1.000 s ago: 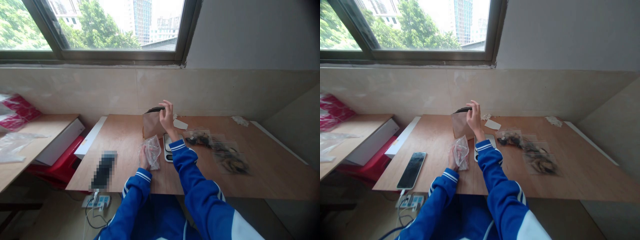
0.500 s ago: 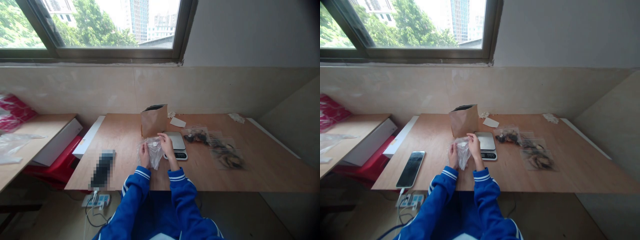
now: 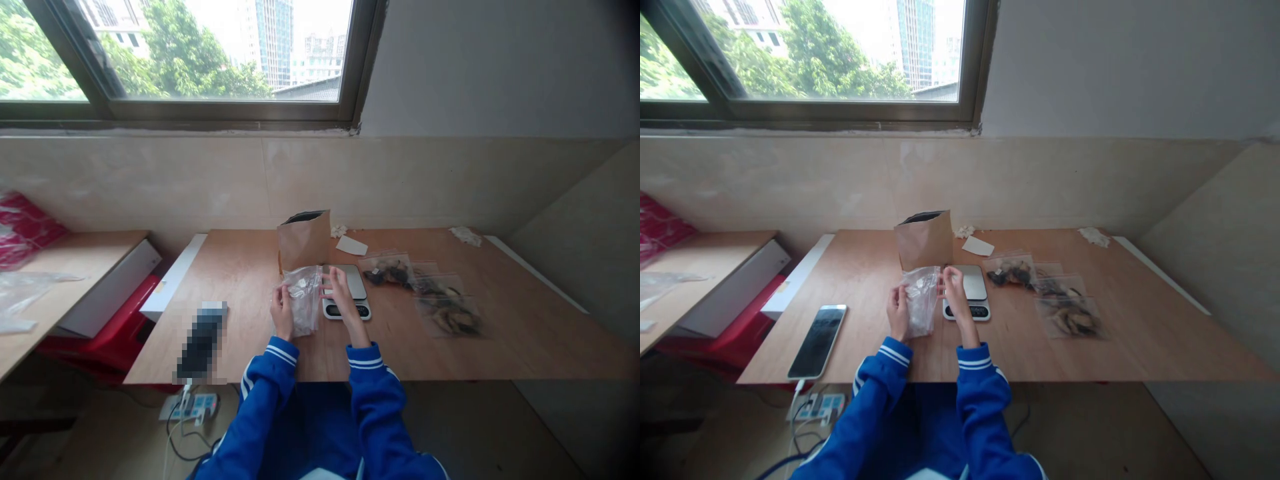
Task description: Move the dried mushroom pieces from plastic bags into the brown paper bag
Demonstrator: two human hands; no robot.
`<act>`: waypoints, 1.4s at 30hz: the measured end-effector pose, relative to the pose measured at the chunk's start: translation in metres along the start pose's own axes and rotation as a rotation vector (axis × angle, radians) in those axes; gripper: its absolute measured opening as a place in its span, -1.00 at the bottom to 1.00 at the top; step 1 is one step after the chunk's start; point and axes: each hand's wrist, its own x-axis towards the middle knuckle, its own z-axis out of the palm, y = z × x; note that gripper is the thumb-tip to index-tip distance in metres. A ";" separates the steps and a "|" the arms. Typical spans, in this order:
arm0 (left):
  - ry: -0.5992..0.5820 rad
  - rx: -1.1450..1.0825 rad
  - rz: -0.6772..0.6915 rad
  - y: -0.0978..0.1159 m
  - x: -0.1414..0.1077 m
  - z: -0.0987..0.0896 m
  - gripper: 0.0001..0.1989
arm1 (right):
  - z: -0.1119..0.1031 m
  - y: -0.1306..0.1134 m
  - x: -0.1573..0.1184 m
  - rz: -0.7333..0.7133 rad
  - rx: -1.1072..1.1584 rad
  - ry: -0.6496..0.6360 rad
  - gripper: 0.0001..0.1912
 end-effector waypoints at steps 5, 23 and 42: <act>-0.021 -0.004 -0.051 0.010 -0.004 -0.001 -0.78 | 0.000 0.015 -0.017 0.135 0.000 -0.212 -0.34; 0.066 0.755 0.217 -0.003 -0.005 -0.025 -0.68 | -0.104 0.050 0.017 -0.336 -0.375 0.313 -0.75; -0.186 1.000 0.365 0.018 0.022 -0.026 -0.70 | -0.176 0.085 0.062 -0.439 -1.302 0.570 -0.48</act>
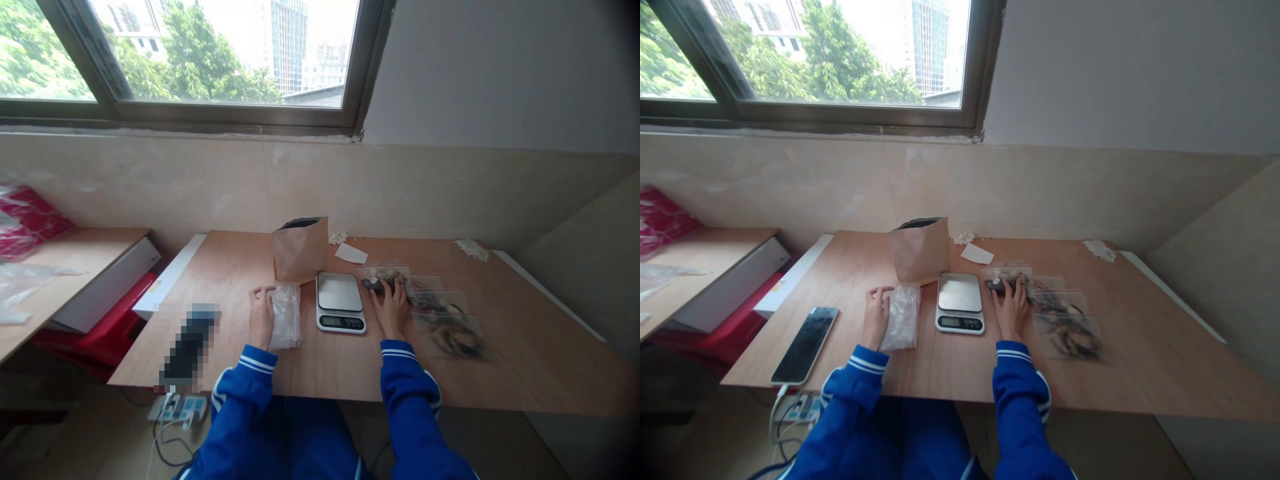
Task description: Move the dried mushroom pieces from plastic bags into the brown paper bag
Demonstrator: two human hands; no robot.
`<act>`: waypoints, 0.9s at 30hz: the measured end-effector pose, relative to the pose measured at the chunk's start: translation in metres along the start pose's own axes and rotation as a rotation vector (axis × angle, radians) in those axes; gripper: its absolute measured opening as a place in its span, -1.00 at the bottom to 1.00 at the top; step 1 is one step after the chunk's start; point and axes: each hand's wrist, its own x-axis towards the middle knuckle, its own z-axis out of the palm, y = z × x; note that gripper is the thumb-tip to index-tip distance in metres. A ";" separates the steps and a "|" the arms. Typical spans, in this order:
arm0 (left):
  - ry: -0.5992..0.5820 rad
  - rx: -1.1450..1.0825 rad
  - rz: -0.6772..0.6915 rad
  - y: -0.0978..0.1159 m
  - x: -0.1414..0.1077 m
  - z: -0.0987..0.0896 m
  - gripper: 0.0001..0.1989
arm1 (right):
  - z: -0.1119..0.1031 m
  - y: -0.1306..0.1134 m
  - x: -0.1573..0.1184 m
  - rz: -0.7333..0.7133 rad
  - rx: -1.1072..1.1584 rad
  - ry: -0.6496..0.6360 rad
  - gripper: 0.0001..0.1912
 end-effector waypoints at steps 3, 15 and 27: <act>-0.048 0.234 -0.067 -0.007 0.006 -0.012 -0.70 | -0.002 -0.004 -0.001 -0.007 -0.041 -0.030 -0.36; -0.364 0.546 0.152 -0.018 -0.031 0.023 -0.37 | -0.006 -0.006 0.000 -0.052 -0.035 -0.035 -0.68; -0.356 0.435 0.030 0.007 -0.038 0.037 -0.45 | -0.016 -0.009 0.002 -0.111 -0.038 -0.129 -0.67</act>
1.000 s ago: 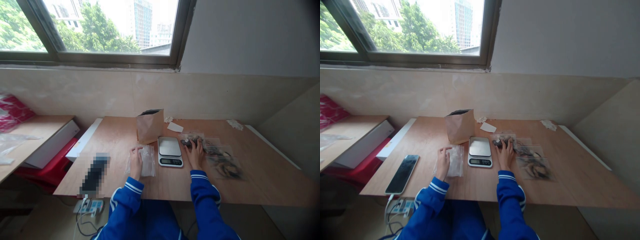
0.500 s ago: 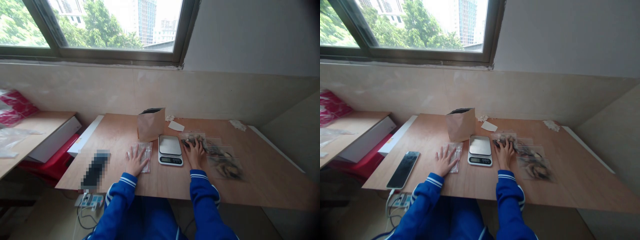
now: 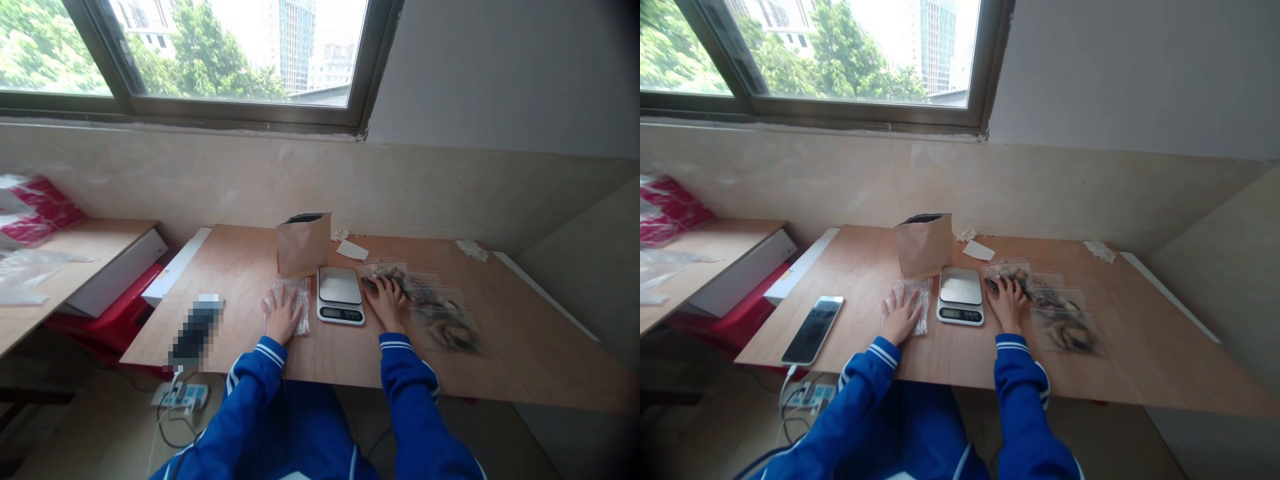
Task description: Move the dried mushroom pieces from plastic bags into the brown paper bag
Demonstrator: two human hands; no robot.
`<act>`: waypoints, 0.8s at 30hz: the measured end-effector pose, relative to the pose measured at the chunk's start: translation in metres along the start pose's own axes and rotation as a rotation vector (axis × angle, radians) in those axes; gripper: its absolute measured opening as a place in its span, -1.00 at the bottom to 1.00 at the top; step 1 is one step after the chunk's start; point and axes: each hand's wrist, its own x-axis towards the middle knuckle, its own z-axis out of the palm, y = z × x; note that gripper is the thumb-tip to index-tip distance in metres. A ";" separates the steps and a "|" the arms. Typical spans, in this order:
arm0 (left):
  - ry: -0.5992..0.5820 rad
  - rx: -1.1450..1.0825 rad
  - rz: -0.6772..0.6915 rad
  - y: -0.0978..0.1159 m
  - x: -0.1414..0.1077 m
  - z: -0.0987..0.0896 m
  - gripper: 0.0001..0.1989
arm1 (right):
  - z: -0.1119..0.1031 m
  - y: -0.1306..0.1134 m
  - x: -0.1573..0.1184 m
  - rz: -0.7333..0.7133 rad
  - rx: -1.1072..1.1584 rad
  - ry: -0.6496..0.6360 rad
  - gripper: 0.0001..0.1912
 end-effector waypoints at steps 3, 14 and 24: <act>0.086 -0.072 -0.015 -0.002 -0.005 -0.013 -0.53 | -0.005 -0.003 0.008 0.012 -0.015 -0.012 -0.76; 0.175 -0.748 0.371 0.038 -0.017 -0.067 -0.41 | -0.125 -0.062 0.019 0.156 0.852 0.161 -0.70; 0.108 -1.082 0.227 0.036 -0.022 -0.093 -0.72 | -0.144 -0.169 -0.017 0.182 1.233 0.112 -0.65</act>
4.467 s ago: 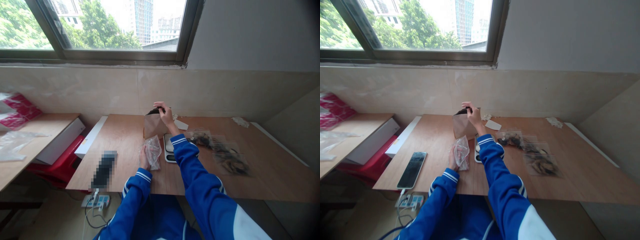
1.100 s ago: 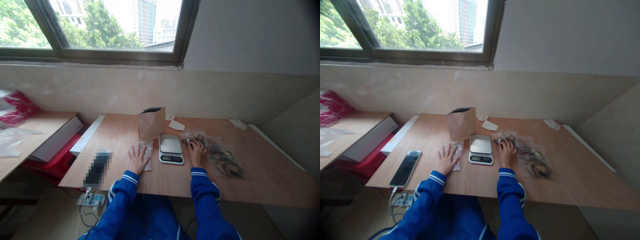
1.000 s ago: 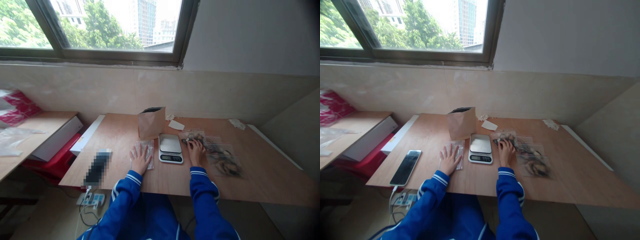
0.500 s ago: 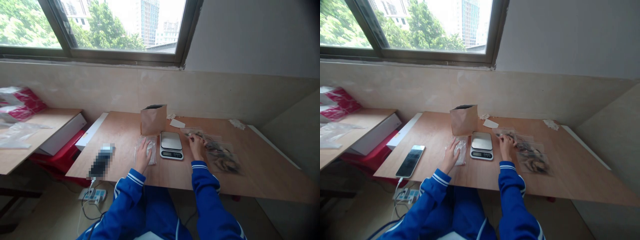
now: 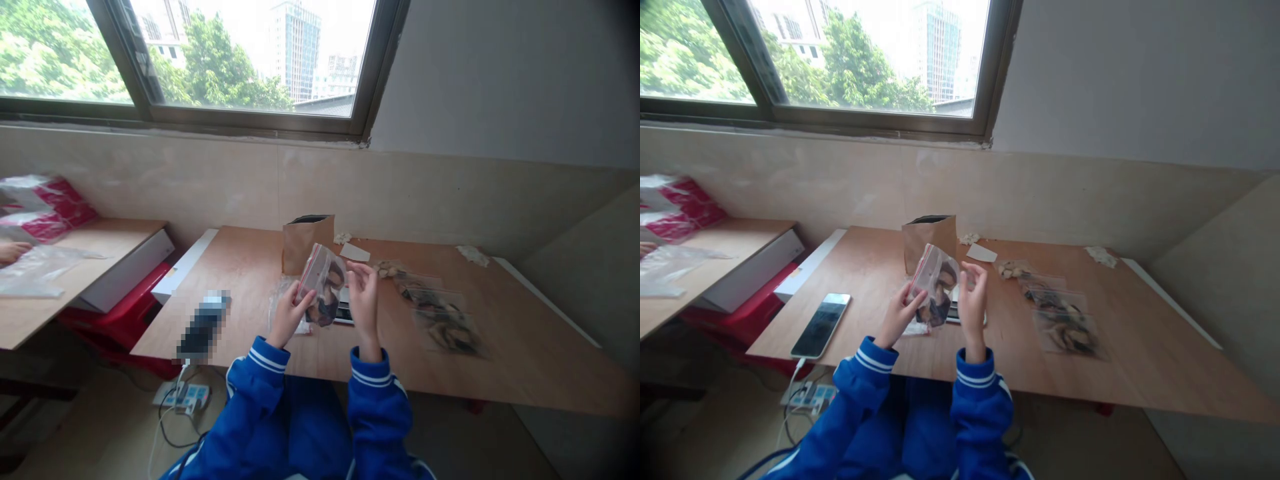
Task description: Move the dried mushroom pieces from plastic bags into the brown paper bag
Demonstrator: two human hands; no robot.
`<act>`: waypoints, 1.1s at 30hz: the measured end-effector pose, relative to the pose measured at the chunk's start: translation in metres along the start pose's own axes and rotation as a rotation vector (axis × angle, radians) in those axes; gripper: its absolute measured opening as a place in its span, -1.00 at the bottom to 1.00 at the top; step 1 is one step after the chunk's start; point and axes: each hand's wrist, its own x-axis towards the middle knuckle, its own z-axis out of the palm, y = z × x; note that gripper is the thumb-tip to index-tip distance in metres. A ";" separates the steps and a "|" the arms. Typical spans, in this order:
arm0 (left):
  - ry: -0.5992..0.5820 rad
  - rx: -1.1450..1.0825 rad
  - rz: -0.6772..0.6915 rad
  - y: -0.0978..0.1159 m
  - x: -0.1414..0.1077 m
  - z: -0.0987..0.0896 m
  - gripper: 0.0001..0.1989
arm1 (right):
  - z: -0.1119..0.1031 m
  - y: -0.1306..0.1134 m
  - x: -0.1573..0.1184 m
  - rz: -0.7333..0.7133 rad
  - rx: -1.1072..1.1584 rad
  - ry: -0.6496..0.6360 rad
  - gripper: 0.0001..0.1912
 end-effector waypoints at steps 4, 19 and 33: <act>0.110 0.043 -0.015 -0.004 -0.007 0.005 -0.77 | 0.037 0.007 -0.043 0.045 -0.074 -0.056 -0.68; 0.016 -0.098 -0.155 -0.006 -0.011 0.006 -0.68 | 0.037 0.012 -0.058 0.231 0.116 -0.383 -0.61; -0.054 0.040 -0.120 -0.004 -0.002 -0.011 -0.69 | 0.025 0.020 -0.042 0.189 -0.054 -0.179 -0.71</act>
